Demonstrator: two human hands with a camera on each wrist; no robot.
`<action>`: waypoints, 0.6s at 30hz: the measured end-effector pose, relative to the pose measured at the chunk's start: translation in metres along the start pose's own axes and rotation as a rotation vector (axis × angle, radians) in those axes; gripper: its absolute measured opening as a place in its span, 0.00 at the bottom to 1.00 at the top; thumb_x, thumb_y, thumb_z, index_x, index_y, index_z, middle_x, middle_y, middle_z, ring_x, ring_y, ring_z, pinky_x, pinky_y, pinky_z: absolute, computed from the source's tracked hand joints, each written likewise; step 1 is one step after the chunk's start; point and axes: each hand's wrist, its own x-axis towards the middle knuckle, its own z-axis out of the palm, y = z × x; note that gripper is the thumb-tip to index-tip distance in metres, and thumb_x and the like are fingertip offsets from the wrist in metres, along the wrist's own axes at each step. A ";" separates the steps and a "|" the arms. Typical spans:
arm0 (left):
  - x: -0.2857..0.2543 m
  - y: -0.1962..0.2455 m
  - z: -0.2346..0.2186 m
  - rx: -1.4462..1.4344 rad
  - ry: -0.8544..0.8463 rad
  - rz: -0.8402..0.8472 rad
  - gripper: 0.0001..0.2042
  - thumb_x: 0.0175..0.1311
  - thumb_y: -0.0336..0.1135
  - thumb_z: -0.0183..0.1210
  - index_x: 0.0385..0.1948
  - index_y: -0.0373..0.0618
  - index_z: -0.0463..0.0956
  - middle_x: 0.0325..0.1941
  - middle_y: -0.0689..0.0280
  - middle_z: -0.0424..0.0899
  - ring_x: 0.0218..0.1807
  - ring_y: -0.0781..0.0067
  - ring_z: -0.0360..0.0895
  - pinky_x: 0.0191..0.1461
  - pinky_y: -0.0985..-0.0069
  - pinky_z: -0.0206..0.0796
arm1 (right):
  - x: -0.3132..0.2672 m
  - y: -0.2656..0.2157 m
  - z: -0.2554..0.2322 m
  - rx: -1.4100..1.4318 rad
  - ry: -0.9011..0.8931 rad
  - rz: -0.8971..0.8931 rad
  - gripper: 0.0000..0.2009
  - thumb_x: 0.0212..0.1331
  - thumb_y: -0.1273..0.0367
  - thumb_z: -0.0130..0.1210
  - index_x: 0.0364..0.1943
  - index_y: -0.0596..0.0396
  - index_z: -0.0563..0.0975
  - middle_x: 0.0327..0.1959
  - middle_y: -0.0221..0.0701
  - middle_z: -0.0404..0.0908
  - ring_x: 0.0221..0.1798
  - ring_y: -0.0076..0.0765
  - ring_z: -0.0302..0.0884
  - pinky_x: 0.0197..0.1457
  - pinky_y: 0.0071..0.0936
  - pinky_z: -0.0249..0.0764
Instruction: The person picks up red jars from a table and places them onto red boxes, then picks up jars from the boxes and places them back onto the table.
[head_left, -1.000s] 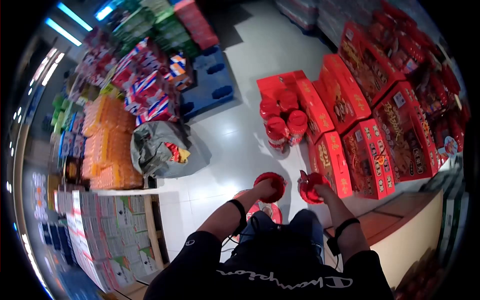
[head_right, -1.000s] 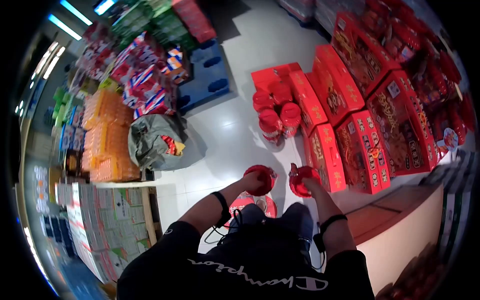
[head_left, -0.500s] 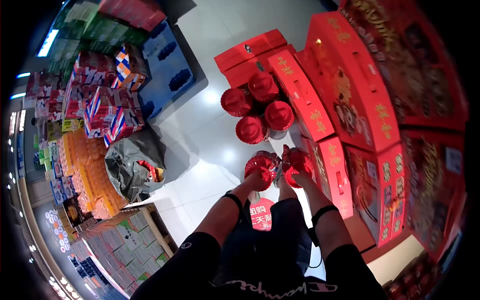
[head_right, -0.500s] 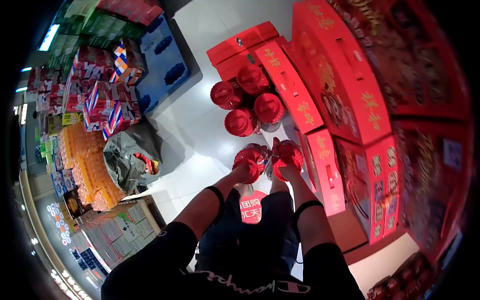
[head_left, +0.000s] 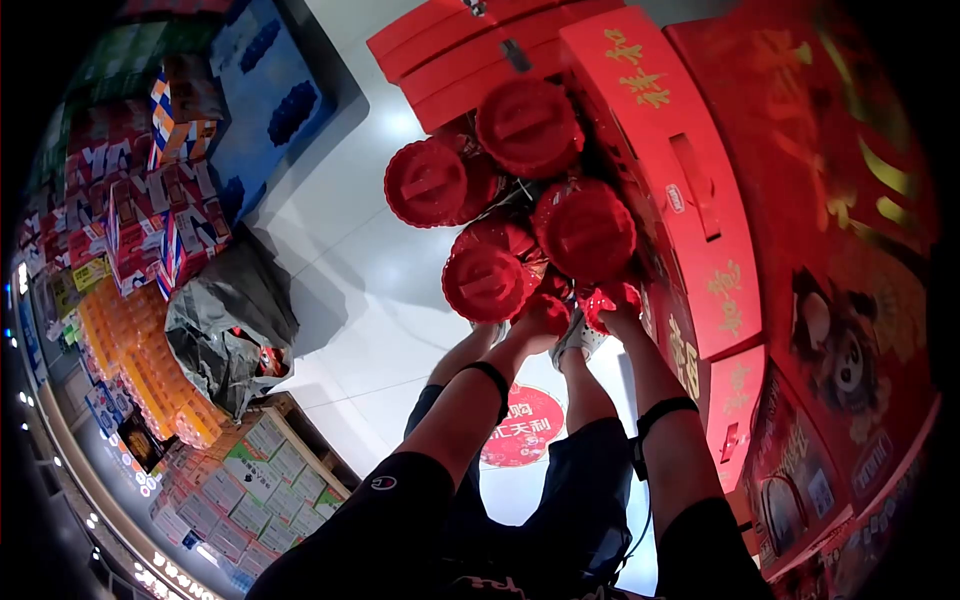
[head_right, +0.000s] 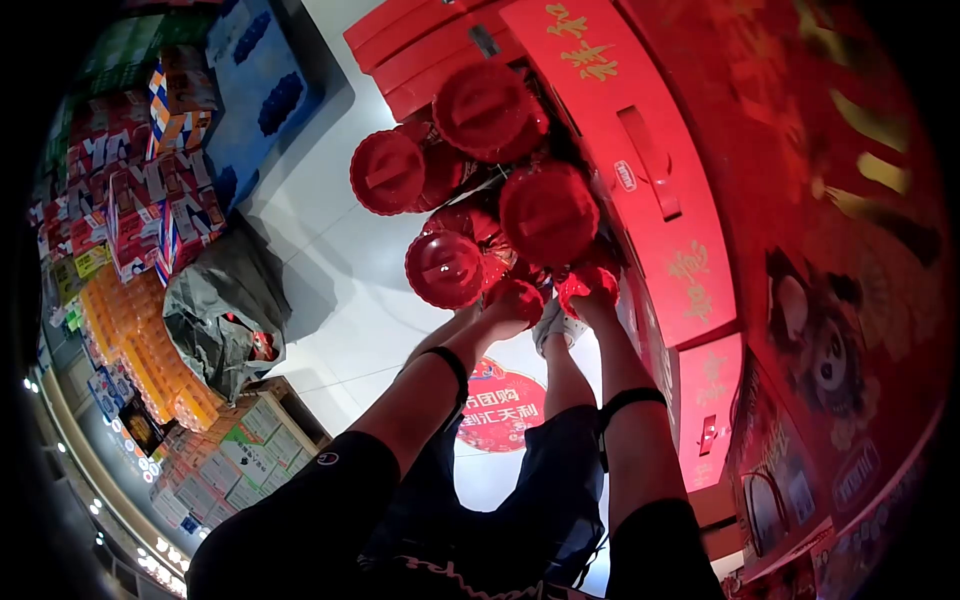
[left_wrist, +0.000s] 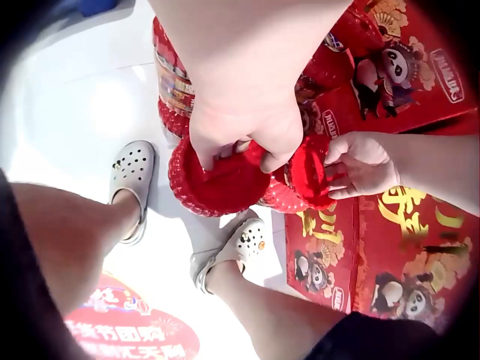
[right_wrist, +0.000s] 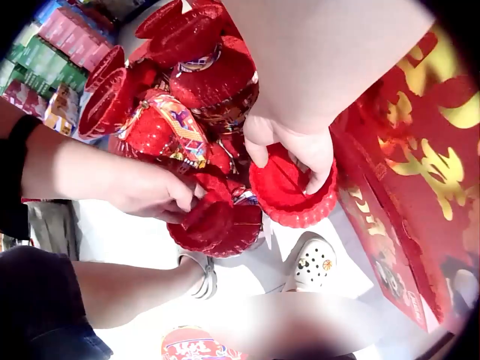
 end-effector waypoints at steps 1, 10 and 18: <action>0.005 -0.002 -0.001 0.046 -0.040 -0.006 0.17 0.57 0.33 0.53 0.47 0.46 0.80 0.53 0.56 0.82 0.59 0.54 0.76 0.64 0.59 0.66 | 0.008 0.002 0.002 -0.003 0.006 0.039 0.39 0.44 0.66 0.61 0.68 0.59 0.64 0.62 0.50 0.74 0.65 0.49 0.72 0.64 0.36 0.70; 0.018 0.021 -0.076 -0.425 -0.172 -0.333 0.24 0.58 0.32 0.56 0.60 0.47 0.71 0.63 0.49 0.74 0.63 0.48 0.74 0.64 0.60 0.68 | 0.073 0.048 0.012 -0.072 0.156 -0.310 0.32 0.49 0.68 0.57 0.63 0.56 0.68 0.58 0.49 0.76 0.61 0.51 0.75 0.59 0.40 0.74; -0.075 -0.027 -0.031 -0.082 -0.161 -0.347 0.21 0.53 0.34 0.59 0.51 0.44 0.73 0.51 0.52 0.78 0.53 0.49 0.76 0.58 0.58 0.68 | -0.039 0.075 0.013 -0.467 0.028 -0.365 0.27 0.58 0.59 0.56 0.61 0.55 0.70 0.56 0.52 0.77 0.54 0.57 0.78 0.57 0.47 0.75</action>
